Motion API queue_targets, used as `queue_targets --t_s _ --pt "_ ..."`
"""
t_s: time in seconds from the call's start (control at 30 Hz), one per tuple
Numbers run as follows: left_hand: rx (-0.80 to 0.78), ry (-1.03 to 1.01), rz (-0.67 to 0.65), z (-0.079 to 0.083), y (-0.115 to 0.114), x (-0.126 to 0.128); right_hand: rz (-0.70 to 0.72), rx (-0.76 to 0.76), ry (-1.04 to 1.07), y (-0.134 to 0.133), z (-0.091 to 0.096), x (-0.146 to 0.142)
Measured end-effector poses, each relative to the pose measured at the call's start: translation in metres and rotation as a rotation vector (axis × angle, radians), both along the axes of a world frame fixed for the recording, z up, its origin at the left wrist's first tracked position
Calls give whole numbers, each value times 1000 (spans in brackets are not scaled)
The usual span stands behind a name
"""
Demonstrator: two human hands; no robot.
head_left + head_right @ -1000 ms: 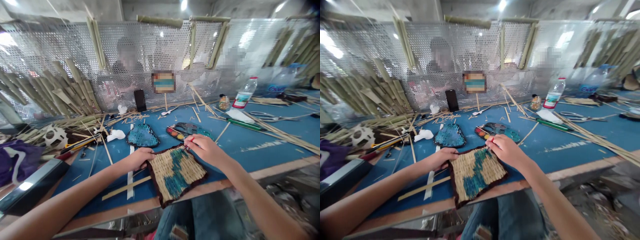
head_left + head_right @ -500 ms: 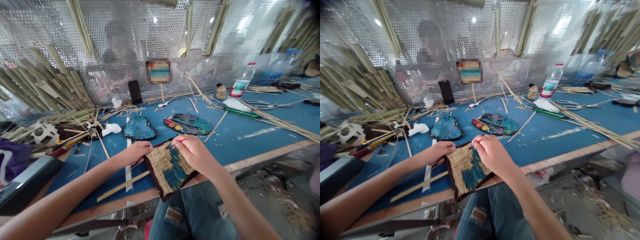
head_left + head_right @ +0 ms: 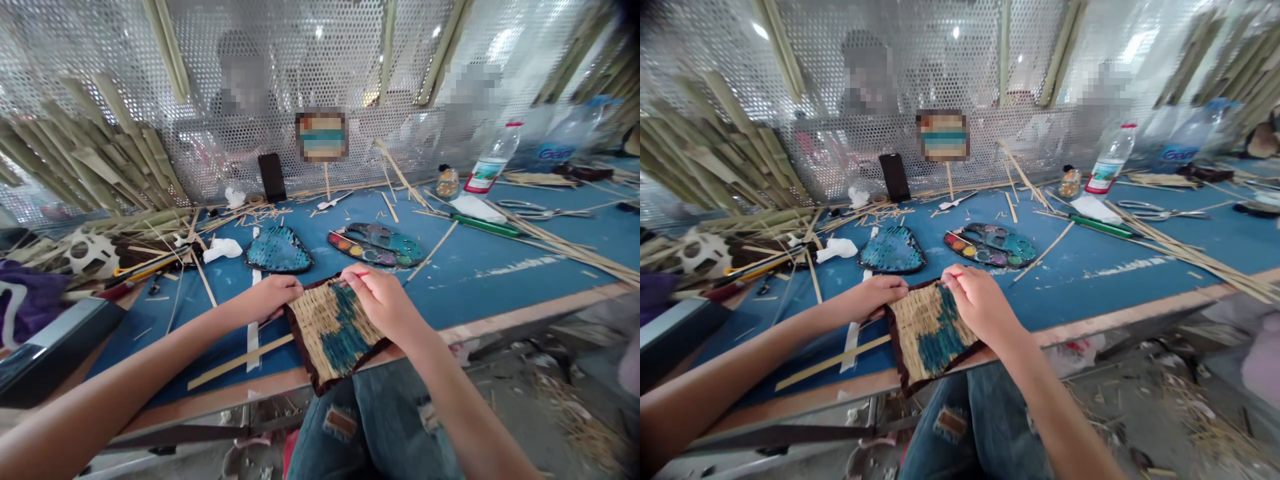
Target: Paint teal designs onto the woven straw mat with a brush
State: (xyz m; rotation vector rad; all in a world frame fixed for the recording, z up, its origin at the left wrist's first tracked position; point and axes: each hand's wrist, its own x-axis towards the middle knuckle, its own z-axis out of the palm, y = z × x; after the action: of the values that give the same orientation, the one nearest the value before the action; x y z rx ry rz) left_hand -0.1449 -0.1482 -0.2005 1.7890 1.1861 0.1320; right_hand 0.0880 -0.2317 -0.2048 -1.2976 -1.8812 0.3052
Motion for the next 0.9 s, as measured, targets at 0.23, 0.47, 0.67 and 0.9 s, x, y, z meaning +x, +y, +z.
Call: queue_targets --t_s 0.23,0.47,0.67,0.9 --pt "-5 21 -11 8 -3 1 -17 12 -29 0 -2 1" --pt "-2 28 -7 10 -5 1 -43 130 -88 -2 -2 0" --pt "-15 9 3 8 -5 0 -22 202 -231 -3 -2 0" --pt "-33 4 19 6 -4 0 -28 216 -257 -3 -4 -1"
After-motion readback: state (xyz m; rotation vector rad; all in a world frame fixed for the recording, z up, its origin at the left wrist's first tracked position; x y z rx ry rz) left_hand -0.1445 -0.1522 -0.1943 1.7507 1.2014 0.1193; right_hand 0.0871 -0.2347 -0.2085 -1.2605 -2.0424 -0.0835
